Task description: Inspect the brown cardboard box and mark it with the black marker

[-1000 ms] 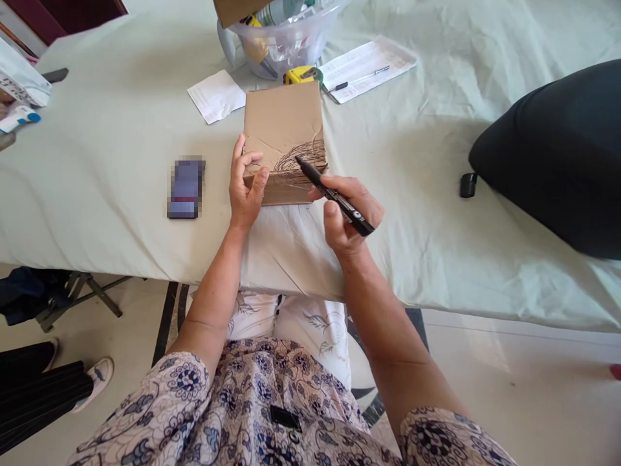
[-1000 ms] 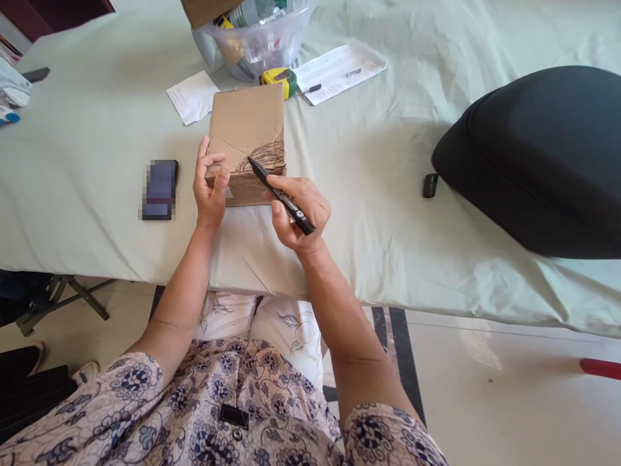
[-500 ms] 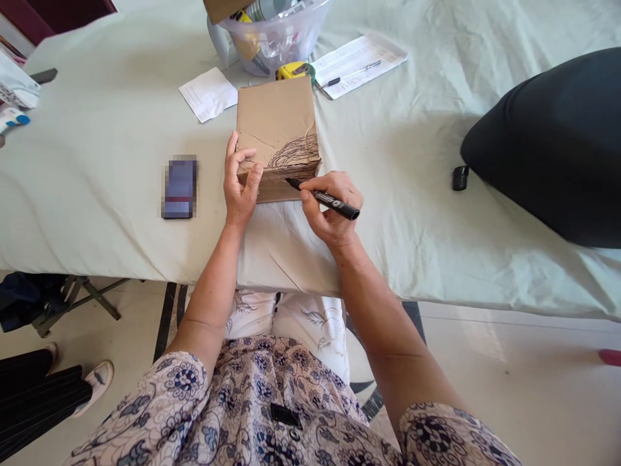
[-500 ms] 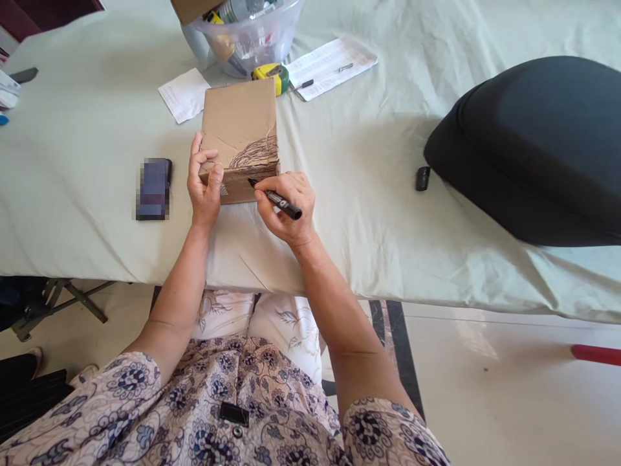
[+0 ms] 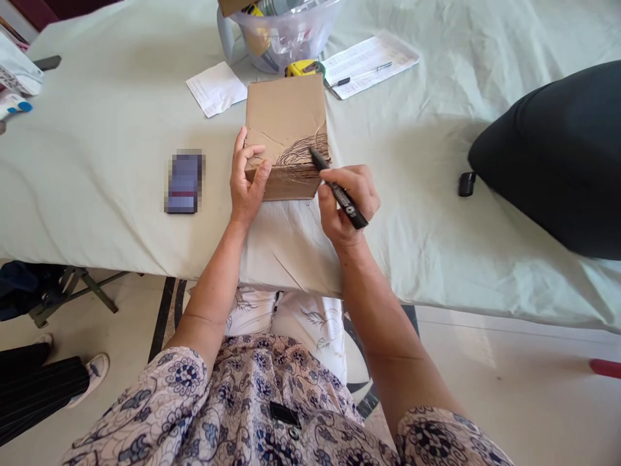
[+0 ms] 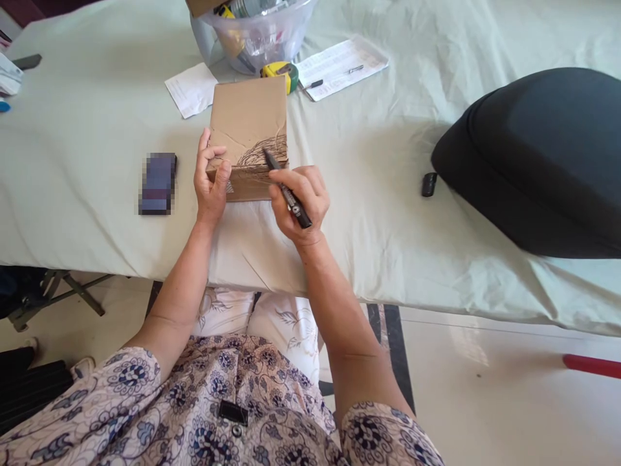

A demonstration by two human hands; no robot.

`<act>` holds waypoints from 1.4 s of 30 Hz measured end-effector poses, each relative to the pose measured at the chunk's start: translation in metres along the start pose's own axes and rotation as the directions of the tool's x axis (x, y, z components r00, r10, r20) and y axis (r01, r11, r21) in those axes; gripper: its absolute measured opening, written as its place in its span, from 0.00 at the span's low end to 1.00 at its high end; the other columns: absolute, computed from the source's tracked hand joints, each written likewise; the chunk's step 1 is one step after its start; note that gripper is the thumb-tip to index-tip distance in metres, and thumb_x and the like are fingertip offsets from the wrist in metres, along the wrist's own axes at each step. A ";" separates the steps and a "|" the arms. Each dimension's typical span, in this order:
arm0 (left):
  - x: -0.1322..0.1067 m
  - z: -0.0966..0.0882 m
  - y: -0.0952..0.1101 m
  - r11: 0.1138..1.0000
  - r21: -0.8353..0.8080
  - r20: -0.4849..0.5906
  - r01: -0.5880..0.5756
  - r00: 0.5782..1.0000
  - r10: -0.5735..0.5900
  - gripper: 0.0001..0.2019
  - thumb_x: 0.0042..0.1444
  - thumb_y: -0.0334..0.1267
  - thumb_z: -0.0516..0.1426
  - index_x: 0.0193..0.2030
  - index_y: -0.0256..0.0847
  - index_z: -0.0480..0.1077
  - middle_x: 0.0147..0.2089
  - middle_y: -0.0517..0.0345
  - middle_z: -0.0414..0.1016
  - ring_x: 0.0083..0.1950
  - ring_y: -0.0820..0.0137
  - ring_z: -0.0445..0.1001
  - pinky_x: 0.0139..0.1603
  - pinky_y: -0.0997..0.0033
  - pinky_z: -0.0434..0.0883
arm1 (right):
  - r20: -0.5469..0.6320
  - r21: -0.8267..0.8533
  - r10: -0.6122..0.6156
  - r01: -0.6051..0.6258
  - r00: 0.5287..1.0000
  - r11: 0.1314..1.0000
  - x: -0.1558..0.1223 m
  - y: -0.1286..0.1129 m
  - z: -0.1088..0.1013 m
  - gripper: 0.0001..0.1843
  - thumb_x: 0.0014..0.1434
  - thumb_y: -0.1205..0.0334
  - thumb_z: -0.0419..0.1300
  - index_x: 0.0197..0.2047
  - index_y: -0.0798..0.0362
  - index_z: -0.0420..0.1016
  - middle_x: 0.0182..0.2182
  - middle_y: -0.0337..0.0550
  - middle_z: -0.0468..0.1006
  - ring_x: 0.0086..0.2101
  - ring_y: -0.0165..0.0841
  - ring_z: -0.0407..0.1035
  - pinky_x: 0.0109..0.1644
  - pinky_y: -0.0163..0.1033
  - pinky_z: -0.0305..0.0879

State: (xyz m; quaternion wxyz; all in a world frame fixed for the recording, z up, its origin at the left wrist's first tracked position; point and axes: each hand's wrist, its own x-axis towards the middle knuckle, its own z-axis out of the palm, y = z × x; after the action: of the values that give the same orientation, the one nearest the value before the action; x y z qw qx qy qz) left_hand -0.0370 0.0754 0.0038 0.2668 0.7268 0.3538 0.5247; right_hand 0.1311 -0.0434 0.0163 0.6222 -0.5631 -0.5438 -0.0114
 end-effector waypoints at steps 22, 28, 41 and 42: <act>-0.016 -0.029 -0.004 0.991 0.062 -0.330 0.117 0.939 -0.090 0.32 0.67 0.71 0.46 0.66 0.51 0.62 0.71 0.47 0.68 0.76 0.60 0.66 0.77 0.54 0.63 | -0.012 -0.561 0.533 -0.447 0.846 0.697 0.011 0.072 -0.005 0.27 0.63 0.47 0.59 0.61 0.49 0.73 0.56 0.58 0.75 0.60 0.55 0.67 0.65 0.70 0.63; -0.014 -0.117 -0.023 0.876 0.287 -0.399 0.387 0.880 -0.257 0.36 0.62 0.72 0.51 0.61 0.43 0.68 0.67 0.38 0.73 0.72 0.53 0.70 0.79 0.51 0.62 | 0.030 -0.628 0.497 -0.370 0.867 0.685 0.007 0.074 -0.004 0.29 0.62 0.41 0.61 0.60 0.49 0.75 0.56 0.62 0.75 0.58 0.57 0.65 0.62 0.73 0.61; 0.007 -0.143 -0.023 0.512 0.595 -0.313 0.619 0.766 -0.562 0.13 0.69 0.42 0.51 0.31 0.44 0.64 0.52 0.37 0.80 0.65 0.46 0.75 0.70 0.39 0.67 | -0.001 -0.597 0.535 -0.429 0.845 0.678 0.014 0.056 -0.009 0.31 0.64 0.43 0.60 0.66 0.44 0.68 0.61 0.59 0.73 0.61 0.57 0.67 0.63 0.69 0.63; 0.008 -0.140 -0.023 0.533 0.571 -0.300 0.624 0.763 -0.572 0.13 0.68 0.41 0.51 0.30 0.44 0.65 0.48 0.41 0.81 0.61 0.48 0.77 0.68 0.42 0.69 | -0.003 -0.588 0.529 -0.430 0.848 0.686 0.014 0.058 -0.010 0.30 0.65 0.43 0.59 0.66 0.44 0.67 0.61 0.59 0.73 0.61 0.57 0.67 0.62 0.68 0.64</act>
State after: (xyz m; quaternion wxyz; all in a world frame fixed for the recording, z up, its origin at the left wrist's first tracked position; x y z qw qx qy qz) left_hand -0.1735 0.0979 0.0341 0.1512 0.5858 0.7473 0.2748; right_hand 0.1795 -0.0206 -0.0114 0.3588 -0.8433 -0.3982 0.0382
